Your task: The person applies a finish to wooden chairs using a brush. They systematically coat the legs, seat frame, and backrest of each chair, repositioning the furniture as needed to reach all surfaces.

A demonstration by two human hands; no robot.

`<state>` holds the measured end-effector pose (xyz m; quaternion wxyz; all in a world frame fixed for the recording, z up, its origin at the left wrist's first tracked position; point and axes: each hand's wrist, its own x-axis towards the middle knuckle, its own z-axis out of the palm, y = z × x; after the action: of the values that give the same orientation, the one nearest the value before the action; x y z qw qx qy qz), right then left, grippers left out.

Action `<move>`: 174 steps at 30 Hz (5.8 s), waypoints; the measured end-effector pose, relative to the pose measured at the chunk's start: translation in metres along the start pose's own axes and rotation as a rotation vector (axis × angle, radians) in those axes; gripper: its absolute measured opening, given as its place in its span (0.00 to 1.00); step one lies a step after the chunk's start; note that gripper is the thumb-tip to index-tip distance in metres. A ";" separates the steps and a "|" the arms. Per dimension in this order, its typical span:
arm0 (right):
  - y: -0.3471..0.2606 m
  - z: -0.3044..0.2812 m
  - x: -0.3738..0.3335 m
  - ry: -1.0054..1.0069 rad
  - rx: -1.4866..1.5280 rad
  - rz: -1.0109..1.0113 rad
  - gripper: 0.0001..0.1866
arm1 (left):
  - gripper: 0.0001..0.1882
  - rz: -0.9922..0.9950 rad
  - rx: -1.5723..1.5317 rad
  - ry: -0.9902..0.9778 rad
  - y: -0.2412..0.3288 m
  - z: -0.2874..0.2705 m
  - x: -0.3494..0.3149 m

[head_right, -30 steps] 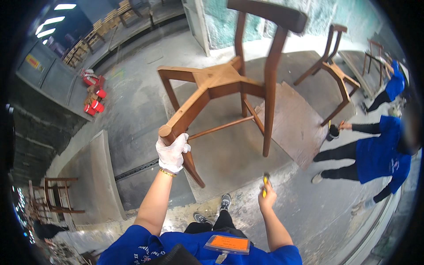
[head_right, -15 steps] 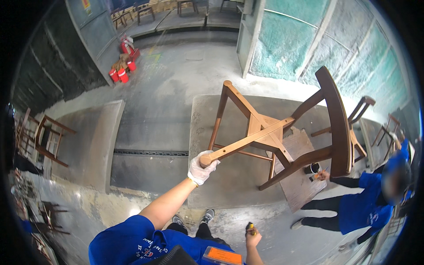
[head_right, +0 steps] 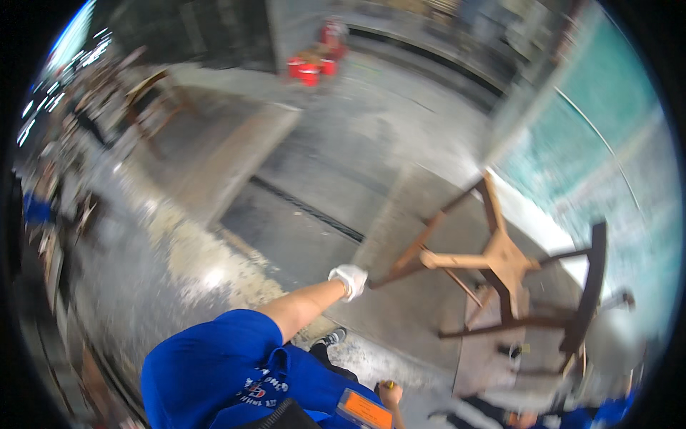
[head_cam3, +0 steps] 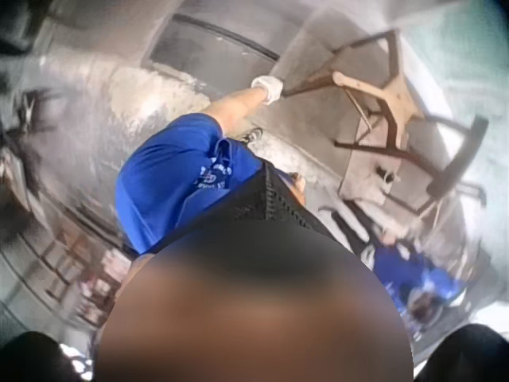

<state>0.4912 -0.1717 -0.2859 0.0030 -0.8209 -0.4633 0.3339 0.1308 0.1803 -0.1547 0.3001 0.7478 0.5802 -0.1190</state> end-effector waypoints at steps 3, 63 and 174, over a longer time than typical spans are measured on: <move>-0.004 0.004 0.042 -0.105 -0.090 0.039 0.15 | 0.16 -0.274 -0.121 -0.103 -0.115 0.079 -0.073; -1.296 0.554 -0.481 -1.357 1.007 -0.236 0.25 | 0.27 -1.424 -1.260 0.260 -1.015 0.334 -0.846; -2.033 0.511 -0.361 1.104 0.917 -1.282 0.13 | 0.43 0.084 -0.101 0.377 -1.599 -0.560 -0.544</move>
<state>-1.4581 0.5576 0.1530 0.7232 -0.3722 -0.5816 -0.0161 -1.6283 0.3104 0.0775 0.2280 0.7644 0.5996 0.0650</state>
